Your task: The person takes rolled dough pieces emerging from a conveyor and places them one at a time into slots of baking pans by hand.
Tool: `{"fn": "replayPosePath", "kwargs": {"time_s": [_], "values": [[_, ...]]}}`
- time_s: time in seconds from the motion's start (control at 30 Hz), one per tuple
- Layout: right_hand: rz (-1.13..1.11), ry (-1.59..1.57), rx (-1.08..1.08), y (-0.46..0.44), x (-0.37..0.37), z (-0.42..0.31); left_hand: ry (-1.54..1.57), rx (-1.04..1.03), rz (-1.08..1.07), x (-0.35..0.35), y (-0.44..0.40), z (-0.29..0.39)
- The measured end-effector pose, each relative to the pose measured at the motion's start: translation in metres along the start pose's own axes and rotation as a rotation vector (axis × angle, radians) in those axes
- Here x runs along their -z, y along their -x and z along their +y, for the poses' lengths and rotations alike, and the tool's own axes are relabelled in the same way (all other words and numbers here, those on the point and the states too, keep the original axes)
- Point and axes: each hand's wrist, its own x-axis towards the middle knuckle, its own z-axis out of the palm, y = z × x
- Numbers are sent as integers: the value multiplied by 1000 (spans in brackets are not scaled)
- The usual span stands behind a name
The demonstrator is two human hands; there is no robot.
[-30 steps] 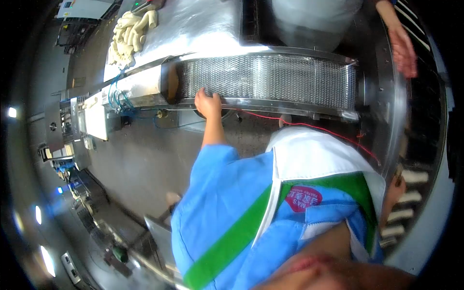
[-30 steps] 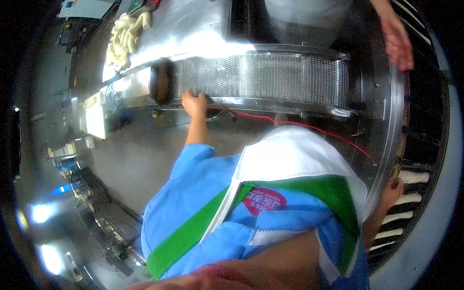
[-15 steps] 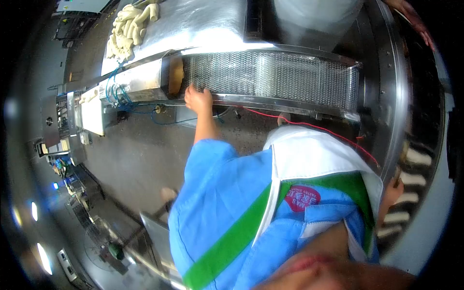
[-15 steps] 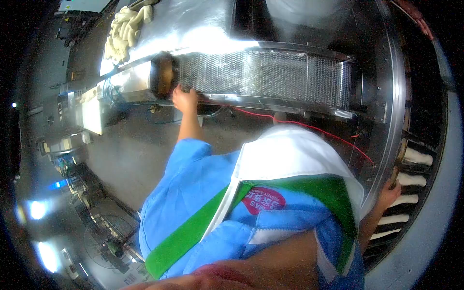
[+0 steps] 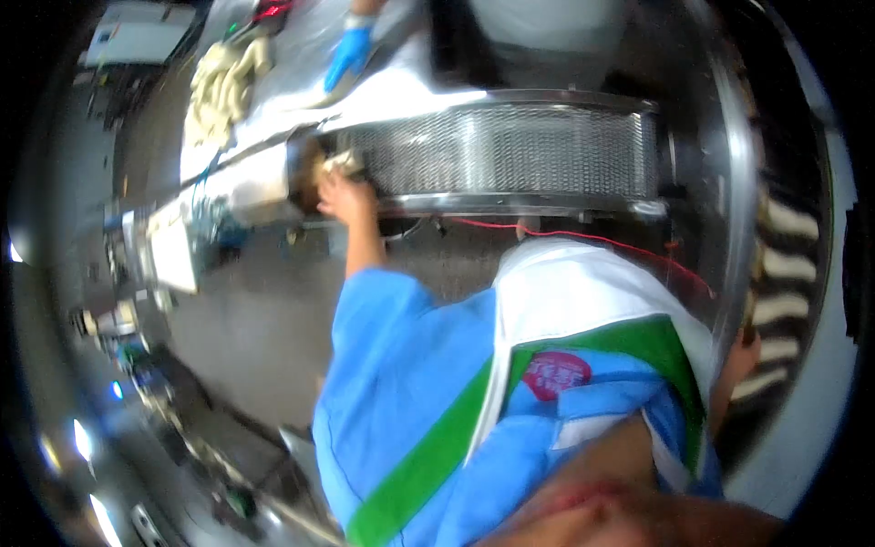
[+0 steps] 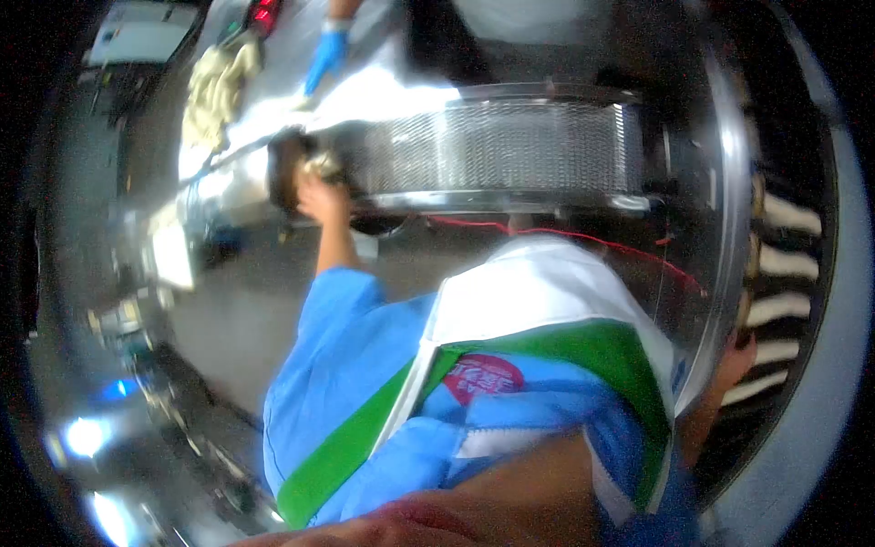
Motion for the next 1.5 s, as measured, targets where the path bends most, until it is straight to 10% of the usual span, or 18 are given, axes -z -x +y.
{"fn": "replayPosePath", "kwargs": {"time_s": [0.17, 0.23, 0.53, 0.8, 0.97, 1.2, 1.43, 1.47, 1.5], "values": [[139, -1, -93, 27, 34, -31, 713, 234, -280, 66, 0, 47], [-59, -59, -278, 35, 85, -58, -18, -528, -5, -7, -20, -11], [-115, 50, -585, 69, 96, -32, -148, -702, -140, 6, -22, 12], [-98, 143, -808, 100, 95, 34, 184, -55, -331, 129, -9, 79], [-17, 74, -697, 78, 62, 48, 201, -95, -49, 143, -42, 59], [32, -20, -414, 27, 85, 2, 1196, -174, 99, 282, 16, 170], [201, -70, -324, 25, 83, 12, 2184, -431, -729, 377, 23, 367], [209, -73, -316, 23, 89, 15, 2234, -815, -1226, 377, -2, 406], [203, -132, -305, 23, 94, 18, 2285, -869, -1085, 404, 33, 440]]}}
